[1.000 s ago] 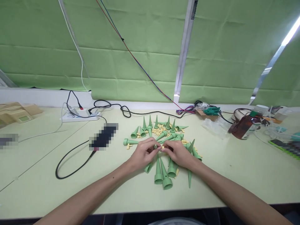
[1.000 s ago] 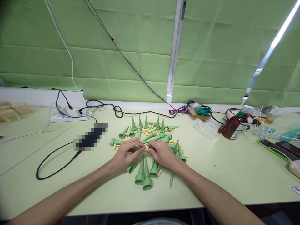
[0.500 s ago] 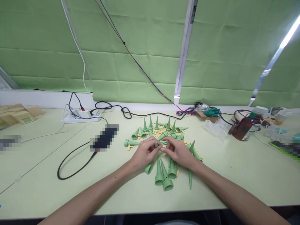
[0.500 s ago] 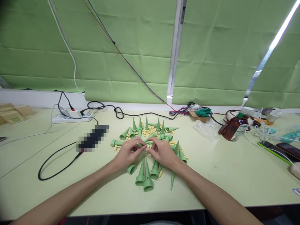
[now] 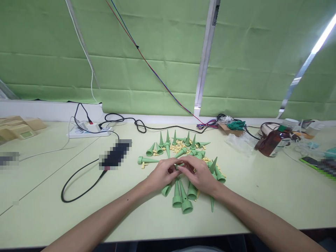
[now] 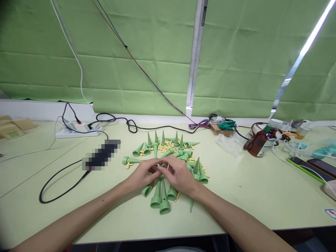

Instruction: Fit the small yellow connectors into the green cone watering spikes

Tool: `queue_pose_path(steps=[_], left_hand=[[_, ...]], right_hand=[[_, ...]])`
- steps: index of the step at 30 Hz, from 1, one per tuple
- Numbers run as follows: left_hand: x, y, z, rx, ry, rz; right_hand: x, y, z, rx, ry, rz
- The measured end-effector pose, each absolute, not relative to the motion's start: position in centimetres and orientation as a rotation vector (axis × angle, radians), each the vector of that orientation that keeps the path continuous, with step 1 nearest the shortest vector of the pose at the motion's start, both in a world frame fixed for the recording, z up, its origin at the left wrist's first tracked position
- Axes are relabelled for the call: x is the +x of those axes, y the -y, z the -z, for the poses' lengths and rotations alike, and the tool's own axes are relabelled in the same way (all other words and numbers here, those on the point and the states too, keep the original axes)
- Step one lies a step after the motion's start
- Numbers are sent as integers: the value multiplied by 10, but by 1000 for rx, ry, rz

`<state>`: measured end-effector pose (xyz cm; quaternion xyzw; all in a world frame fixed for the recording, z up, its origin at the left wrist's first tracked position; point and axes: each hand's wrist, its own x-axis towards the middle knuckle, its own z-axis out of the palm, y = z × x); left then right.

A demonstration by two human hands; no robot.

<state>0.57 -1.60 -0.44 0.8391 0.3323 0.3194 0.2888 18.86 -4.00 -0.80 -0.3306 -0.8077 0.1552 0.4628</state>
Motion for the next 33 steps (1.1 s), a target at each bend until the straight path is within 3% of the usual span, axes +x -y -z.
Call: queue_pose_path(steps=[17,27,33], left_hand=[[-2,20,-5,2149,-767,-1013],[-4,16,-3,2321,-706,-1179],[0,18,5,2425,-795,-1060]], right_hand=[[188,41,-1,-738,1963,-197],[199,54,-14,-707,2087,284],[213,59,-50,-789,2040,346]])
